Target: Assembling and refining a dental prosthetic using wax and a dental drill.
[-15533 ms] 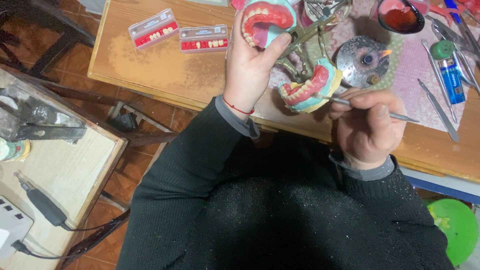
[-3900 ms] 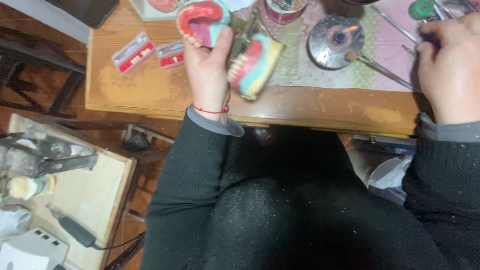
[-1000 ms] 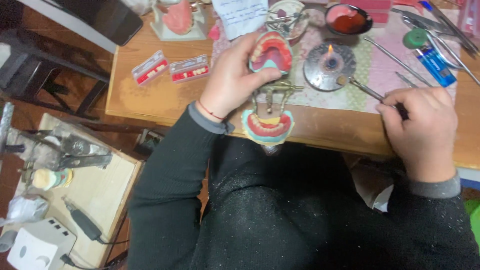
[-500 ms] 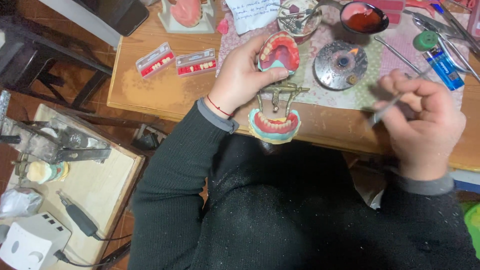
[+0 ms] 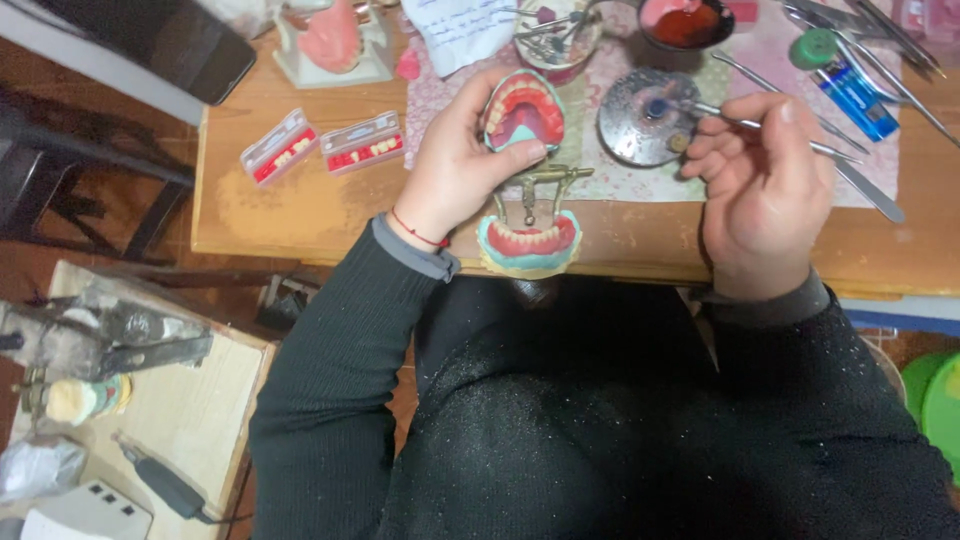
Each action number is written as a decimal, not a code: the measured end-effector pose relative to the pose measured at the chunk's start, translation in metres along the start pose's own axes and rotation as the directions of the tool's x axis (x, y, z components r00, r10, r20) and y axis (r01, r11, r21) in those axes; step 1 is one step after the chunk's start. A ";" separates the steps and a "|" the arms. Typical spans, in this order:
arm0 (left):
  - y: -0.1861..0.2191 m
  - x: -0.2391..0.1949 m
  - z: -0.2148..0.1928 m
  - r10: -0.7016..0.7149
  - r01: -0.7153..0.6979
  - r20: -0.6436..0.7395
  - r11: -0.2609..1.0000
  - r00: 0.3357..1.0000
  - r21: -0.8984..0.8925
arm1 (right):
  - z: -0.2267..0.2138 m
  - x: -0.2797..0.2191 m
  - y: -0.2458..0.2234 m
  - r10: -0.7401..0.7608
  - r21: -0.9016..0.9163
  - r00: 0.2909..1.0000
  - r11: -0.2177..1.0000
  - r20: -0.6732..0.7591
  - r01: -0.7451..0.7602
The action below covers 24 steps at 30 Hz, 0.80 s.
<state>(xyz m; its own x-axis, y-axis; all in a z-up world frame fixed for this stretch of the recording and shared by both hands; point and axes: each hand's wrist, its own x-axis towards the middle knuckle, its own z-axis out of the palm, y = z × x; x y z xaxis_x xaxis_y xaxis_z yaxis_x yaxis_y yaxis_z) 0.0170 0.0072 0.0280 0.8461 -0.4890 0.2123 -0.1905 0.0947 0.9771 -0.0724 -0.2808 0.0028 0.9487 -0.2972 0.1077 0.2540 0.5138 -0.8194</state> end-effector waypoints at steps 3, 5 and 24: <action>0.001 -0.001 0.002 -0.012 0.011 0.027 1.000 1.000 0.010 | -0.005 0.000 0.003 0.004 0.001 1.000 1.000 0.001 -0.004; 0.008 0.000 0.007 -0.041 0.042 0.028 0.998 0.999 -0.040 | -0.002 -0.001 0.001 0.005 -0.013 1.000 1.000 -0.012 -0.006; 0.004 0.014 0.004 -0.062 0.057 0.158 0.998 0.985 0.040 | -0.005 -0.001 0.001 0.031 -0.052 0.999 0.998 -0.009 -0.031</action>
<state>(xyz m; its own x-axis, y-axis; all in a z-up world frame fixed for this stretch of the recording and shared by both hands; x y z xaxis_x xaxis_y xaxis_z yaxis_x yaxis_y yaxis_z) 0.0259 -0.0028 0.0352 0.7668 -0.6250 0.1463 -0.1621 0.0321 0.9863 -0.0743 -0.2838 -0.0010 0.9543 -0.2886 0.0773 0.2142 0.4803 -0.8505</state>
